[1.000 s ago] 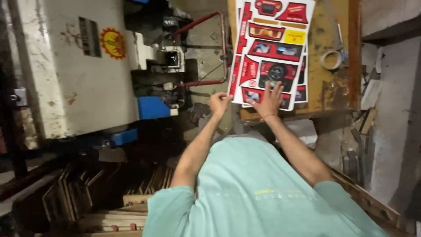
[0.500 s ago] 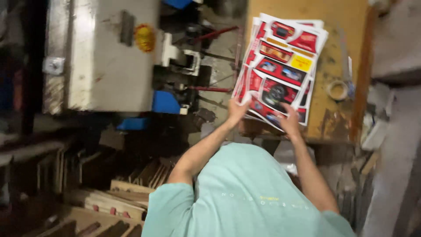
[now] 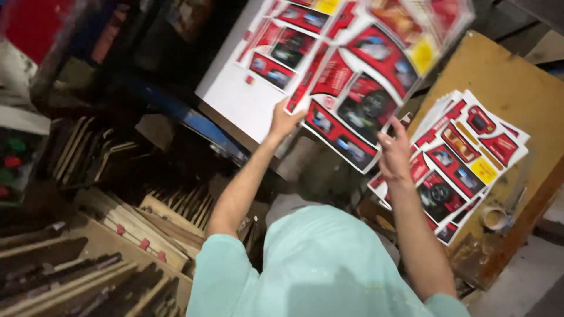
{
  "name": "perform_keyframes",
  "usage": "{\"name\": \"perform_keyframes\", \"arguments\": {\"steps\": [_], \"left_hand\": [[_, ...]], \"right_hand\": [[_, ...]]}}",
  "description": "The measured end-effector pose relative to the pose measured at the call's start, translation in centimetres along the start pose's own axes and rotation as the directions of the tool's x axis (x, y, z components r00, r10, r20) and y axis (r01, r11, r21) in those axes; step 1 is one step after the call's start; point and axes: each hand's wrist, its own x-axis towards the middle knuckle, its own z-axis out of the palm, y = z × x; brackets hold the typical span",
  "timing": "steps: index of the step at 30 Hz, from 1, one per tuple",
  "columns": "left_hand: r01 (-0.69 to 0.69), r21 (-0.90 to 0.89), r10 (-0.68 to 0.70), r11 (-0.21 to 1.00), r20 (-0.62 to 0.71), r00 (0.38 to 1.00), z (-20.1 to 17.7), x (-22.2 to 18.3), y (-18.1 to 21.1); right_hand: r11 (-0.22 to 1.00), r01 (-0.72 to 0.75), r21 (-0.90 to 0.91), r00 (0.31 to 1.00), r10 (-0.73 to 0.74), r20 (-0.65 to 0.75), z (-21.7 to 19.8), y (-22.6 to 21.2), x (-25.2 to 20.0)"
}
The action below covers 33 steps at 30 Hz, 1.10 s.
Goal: Manually sorting and feeding printed sheets into a manufacturing machine.
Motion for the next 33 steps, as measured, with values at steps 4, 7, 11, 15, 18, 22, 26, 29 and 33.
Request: {"name": "perform_keyframes", "arguments": {"steps": [4,7,11,15,18,22,26,29,33], "left_hand": [[0.297,0.085,-0.284,0.951,-0.14,0.949,-5.6,6.8,-4.4],[0.338,0.194,-0.251,0.921,-0.368,0.895,-7.2,10.6,-5.7],[0.488,0.255,-0.339,0.835,-0.459,0.821,-8.0,13.4,-9.2],[0.491,0.14,-0.389,0.86,-0.444,0.807,-9.5,13.1,-9.7],[0.584,0.174,-0.436,0.793,-0.507,0.743,-13.9,13.4,-15.0],[0.474,-0.006,-0.383,0.881,-0.597,0.705,-15.1,9.4,-8.9],[0.129,-0.151,-0.138,0.98,-0.049,0.989,-9.0,0.1,3.4],[0.218,-0.152,-0.184,0.964,0.212,0.96,-1.2,-6.6,7.5],[0.327,-0.004,-0.292,0.945,0.442,0.848,11.4,-11.9,-1.8]], "right_hand": [[0.973,-0.036,-0.229,0.978,-0.013,-0.207,4.7,10.8,11.7],[0.889,-0.256,-0.379,0.866,0.037,-0.499,5.5,15.9,17.5],[0.696,-0.067,-0.715,0.878,-0.299,-0.373,4.9,16.4,19.7],[0.538,-0.257,-0.803,0.93,-0.088,-0.356,6.0,12.4,19.6],[0.778,-0.113,-0.618,0.994,0.093,-0.064,5.3,10.2,17.6],[0.671,0.261,-0.694,0.962,-0.237,0.132,8.7,3.7,8.5],[0.618,0.132,-0.775,0.963,-0.267,-0.049,6.1,1.9,-2.0],[0.46,0.175,-0.871,0.942,-0.335,0.013,0.9,2.0,-8.5],[0.096,-0.039,-0.995,0.94,-0.333,-0.069,-10.8,4.4,-14.8]]}}
